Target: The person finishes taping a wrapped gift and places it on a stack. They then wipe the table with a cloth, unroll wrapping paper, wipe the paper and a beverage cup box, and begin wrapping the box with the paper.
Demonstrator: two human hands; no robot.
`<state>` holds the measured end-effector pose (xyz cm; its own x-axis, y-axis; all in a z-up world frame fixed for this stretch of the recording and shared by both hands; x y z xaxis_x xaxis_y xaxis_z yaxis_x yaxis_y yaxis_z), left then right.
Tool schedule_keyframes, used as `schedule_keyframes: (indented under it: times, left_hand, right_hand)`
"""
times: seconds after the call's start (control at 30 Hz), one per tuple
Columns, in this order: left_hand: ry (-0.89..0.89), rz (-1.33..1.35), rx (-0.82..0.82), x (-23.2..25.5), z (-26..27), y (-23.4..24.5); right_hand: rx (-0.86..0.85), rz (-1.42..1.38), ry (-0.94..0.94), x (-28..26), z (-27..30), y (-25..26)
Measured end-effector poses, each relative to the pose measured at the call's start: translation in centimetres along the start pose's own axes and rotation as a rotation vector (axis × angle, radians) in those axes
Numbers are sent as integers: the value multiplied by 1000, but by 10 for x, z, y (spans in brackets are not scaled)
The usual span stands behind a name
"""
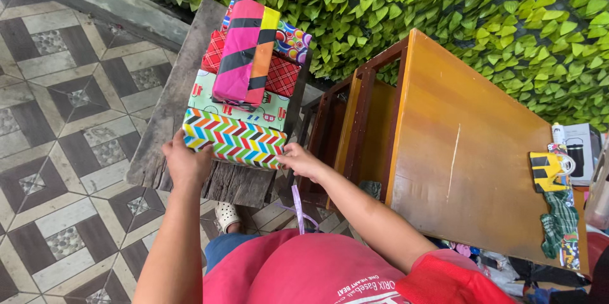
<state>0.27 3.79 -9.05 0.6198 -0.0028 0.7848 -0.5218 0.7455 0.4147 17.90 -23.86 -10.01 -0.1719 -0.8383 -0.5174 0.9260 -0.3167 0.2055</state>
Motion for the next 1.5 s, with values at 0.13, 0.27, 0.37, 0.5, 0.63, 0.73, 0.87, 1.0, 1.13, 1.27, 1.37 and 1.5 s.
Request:
schedule_keyframes:
  times: [0.13,0.27,0.37,0.5,0.63,0.73,0.87,1.0,1.13,1.27,1.37,1.5]
  left_hand:
    - [-2,-107,118,19,23,14]
    - [-291,-132,259,68,60,7]
    - [-493,-89,197,118,87,-27]
    - [-722,-37,87,185,130,-85]
    - [-912,-51,9,242,189,-156]
    - [-936,-20,-161,267,235,-218]
    - [-970,-28,-355,284,304,-308]
    - [-1028,-50,-458,294,372,-398]
    - [-1047,0,-626,306,437,-483]
    - [-1136,-23,-753,322,492,-552]
    - [-1148,-47,-863,332,516,-593]
    - [-1031,-103,-1007,342,535,-650]
  right_hand:
    - [-45,-4,20,2,11,6]
    - [-3,-13,112,1,59,17]
    - [56,-66,203,2,103,33]
    - [49,-183,444,11,172,64]
    - [131,-248,601,40,238,107]
    - [239,-295,622,89,286,138]
    - [369,-356,661,182,344,176]
    - [485,-461,665,287,396,210]
    - [693,-538,594,385,455,240]
    - [916,-572,517,465,511,262]
    - [1044,-619,502,511,539,276]
    - [1141,-689,506,558,564,297]
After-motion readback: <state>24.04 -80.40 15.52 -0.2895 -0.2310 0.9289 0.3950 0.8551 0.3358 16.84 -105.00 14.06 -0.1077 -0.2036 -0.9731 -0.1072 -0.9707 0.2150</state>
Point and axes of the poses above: each hand's wrist, its own z-axis away from the middle knuckle, its own y-axis out of the back of the hand, x = y × z, the point moved 5 cm from there along -z, towards the middle knuckle, and after that the axes turned 11 degrees about -x, right-handed, at the moved point
